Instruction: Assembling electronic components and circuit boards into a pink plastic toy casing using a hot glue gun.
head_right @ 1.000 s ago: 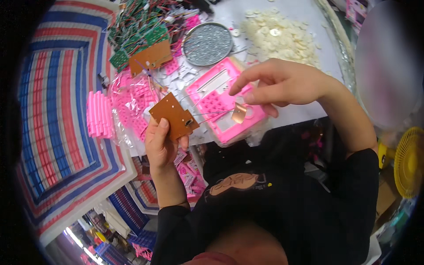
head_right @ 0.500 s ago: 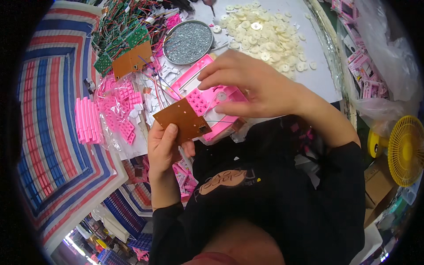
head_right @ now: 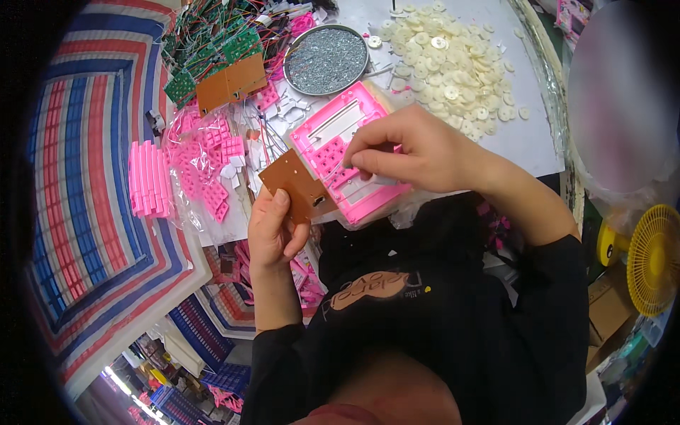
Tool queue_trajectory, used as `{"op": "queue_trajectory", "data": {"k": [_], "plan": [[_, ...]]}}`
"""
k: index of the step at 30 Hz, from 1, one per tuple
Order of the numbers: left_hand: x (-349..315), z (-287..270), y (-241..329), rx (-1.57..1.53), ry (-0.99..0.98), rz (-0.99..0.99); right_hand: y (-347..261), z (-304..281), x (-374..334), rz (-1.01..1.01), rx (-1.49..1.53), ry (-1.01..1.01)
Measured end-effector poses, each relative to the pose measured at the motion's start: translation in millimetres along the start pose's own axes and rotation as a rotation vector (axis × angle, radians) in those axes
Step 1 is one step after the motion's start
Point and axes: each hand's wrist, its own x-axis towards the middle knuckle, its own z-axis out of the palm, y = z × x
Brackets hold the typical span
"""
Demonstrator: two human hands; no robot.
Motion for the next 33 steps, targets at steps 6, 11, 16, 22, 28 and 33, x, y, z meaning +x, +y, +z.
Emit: {"op": "queue_trajectory", "data": {"k": [6,11,16,22,28,33], "plan": [[4.9,2.1,-2.8,-0.208,-0.11,0.044,10.3,16.9,7.6,-0.325,-0.287,0.195],[2.2,-5.9,-3.4,-0.21,0.092,0.051,-4.3,13.2,9.1,-0.34,-0.252,0.207],[-0.9,-5.9,-2.2,-0.126,0.045,0.026,-1.1,18.9,9.7,-0.171,0.155,0.099],[2.6,-9.9,-11.2,-0.325,-0.043,0.028,8.8,36.0,19.4,0.033,0.562,0.165],[7.4,-7.7,-22.7,-0.466,0.026,0.119,14.2,56.1,16.0,-0.176,0.36,0.163],[15.7,1.9,-22.7,-0.352,0.085,0.205,-6.0,67.4,13.2,0.167,0.967,0.082]]}}
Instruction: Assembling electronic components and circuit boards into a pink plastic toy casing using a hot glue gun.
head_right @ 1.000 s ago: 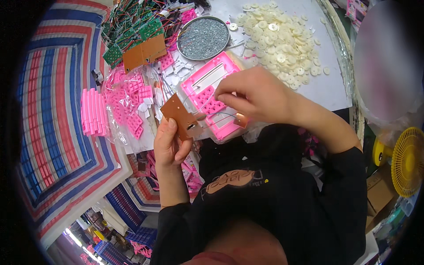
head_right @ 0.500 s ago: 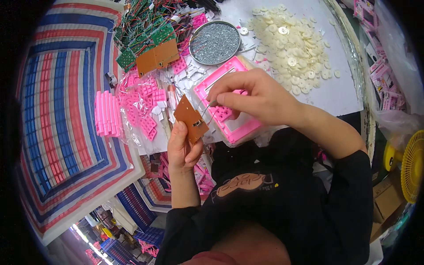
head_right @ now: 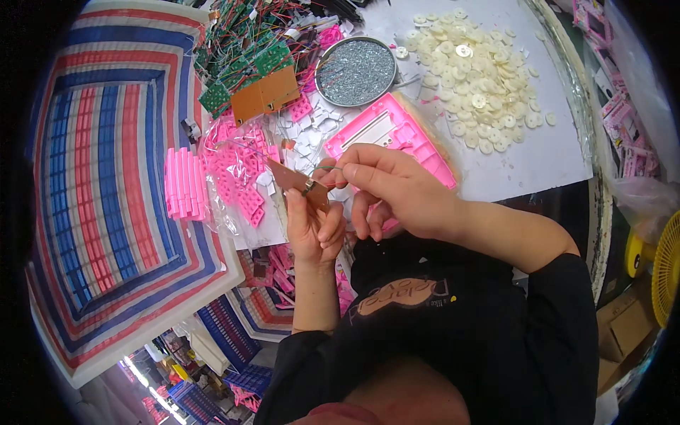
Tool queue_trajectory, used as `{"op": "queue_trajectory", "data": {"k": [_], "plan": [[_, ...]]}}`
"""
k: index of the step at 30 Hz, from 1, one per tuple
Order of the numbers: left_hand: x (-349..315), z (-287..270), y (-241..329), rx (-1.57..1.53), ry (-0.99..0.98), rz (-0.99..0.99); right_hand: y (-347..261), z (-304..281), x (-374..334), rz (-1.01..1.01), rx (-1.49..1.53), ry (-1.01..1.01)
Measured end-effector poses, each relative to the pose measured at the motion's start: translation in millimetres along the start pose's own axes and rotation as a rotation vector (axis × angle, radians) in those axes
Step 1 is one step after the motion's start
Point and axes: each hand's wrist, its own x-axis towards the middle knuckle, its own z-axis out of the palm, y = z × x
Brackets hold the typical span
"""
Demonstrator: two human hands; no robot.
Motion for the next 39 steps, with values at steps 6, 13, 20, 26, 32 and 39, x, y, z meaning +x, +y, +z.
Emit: {"op": "queue_trajectory", "data": {"k": [6,13,20,26,32,39], "plan": [[-1.6,-1.9,8.0,0.151,-0.134,0.024,-2.9,-26.0,11.0,0.291,-0.009,-0.219],[-1.7,0.4,2.7,0.247,0.011,0.085,11.8,-16.4,13.3,0.151,0.115,-0.02],[-3.0,-14.7,1.4,0.42,-0.105,0.299,11.9,-29.8,13.6,0.308,0.128,-0.162],[-5.0,-29.6,18.5,0.459,-0.366,0.099,-1.2,-32.4,28.2,0.408,-0.294,-0.245],[-10.3,-32.5,9.4,0.431,-0.298,0.116,5.8,-36.6,43.1,0.495,-0.226,-0.295],[-12.7,-27.8,30.9,0.62,-0.078,0.343,-49.5,-31.6,-11.7,0.321,-0.688,-0.17]]}}
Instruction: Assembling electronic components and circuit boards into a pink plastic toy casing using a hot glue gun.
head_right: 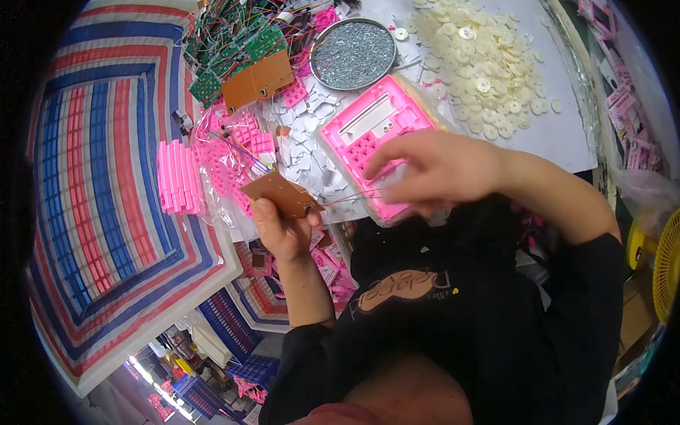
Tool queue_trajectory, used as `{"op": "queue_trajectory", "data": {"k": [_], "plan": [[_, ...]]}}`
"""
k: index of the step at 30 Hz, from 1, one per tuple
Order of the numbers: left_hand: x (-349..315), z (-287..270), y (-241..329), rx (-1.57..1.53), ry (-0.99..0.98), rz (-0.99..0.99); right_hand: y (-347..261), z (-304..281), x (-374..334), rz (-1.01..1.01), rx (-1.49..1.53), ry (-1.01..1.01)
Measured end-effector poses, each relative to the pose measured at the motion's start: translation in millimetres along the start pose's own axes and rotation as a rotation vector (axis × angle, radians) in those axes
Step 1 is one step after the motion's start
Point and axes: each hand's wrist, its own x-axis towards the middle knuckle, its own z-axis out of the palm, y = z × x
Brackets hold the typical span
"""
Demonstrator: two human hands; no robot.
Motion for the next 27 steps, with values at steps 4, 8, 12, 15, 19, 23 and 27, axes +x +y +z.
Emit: {"op": "queue_trajectory", "data": {"k": [4,8,12,15,19,23,27], "plan": [[-14.3,-7.7,6.1,0.198,0.077,0.024,12.4,-39.3,-65.5,-0.076,-0.377,-0.046],[-21.8,20.3,14.9,0.074,-0.054,-0.113,9.2,-60.9,-103.6,-0.001,-0.983,0.103],[-15.1,58.1,14.9,0.06,-0.203,-0.245,14.8,-15.0,-55.1,-0.686,-0.888,0.361],[-15.3,74.5,16.9,0.141,-0.204,-0.212,24.1,-3.5,-39.0,-0.536,-0.777,0.115],[-29.0,59.1,6.2,0.291,-0.202,-0.158,10.7,-3.3,-53.6,-0.256,-0.645,0.1],[-45.6,67.9,4.3,0.429,-0.329,-0.23,19.9,7.7,-27.2,-0.657,-0.664,0.364],[-54.7,73.2,1.3,0.213,-0.355,-0.547,23.0,11.5,-7.4,-0.415,-0.38,0.14]]}}
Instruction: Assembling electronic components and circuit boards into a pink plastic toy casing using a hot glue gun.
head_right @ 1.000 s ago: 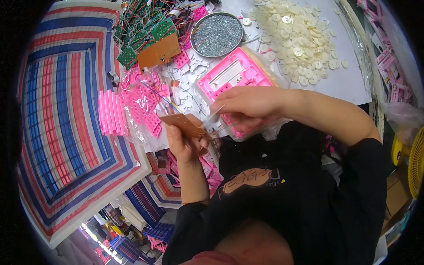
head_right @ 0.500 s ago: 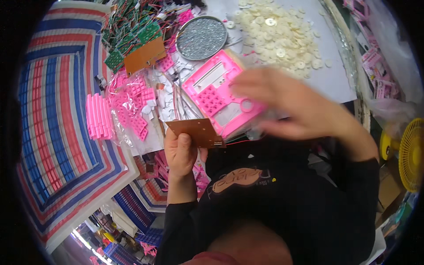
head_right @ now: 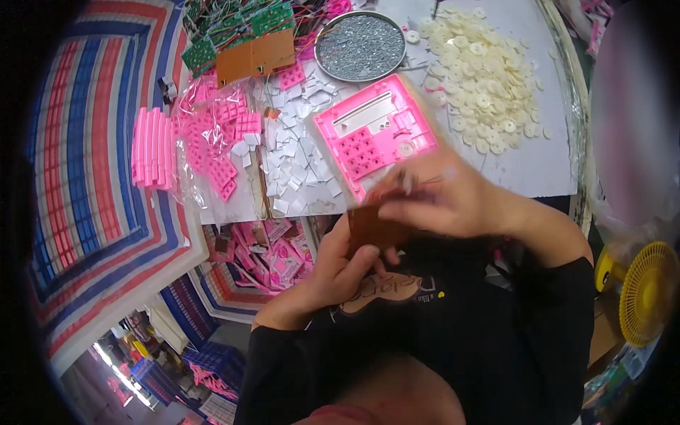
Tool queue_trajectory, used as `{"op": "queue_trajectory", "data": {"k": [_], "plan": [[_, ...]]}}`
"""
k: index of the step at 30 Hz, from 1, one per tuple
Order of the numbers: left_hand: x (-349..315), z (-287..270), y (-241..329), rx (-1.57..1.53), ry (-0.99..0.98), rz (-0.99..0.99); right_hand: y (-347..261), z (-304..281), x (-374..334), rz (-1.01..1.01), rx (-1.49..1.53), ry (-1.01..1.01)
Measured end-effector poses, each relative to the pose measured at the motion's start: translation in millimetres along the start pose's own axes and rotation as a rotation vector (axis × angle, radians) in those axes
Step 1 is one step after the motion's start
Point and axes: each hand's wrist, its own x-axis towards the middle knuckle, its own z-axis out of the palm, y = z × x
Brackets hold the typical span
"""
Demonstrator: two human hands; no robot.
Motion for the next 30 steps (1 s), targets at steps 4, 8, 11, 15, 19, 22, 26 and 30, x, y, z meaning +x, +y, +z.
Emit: {"op": "queue_trajectory", "data": {"k": [4,8,11,15,19,22,26,30], "plan": [[4.8,-6.7,-8.9,-0.676,-0.05,-0.305,29.1,-20.7,41.7,-0.089,-0.261,0.081],[0.9,-16.3,-28.1,-0.347,-0.123,-0.131,36.6,-29.4,74.2,0.006,-0.293,-0.001],[-8.3,-18.9,-16.8,0.069,-0.071,-0.051,38.2,-26.7,87.5,0.072,-0.188,-0.025],[-20.6,-31.8,0.1,0.536,0.003,0.059,44.7,-19.1,94.6,-0.044,-0.518,0.011],[-7.9,-44.7,13.6,0.64,0.275,0.116,35.8,-16.0,98.2,-0.048,-0.654,-0.035],[3.8,-50.8,16.3,0.828,0.36,0.205,39.0,-12.0,96.8,-0.097,-0.714,0.004],[19.9,-50.3,16.9,0.941,0.395,0.401,41.1,-12.4,93.4,-0.177,-0.718,-0.013],[31.9,-52.8,5.1,1.035,0.338,0.527,42.3,-8.4,96.5,-0.225,-0.744,0.003]]}}
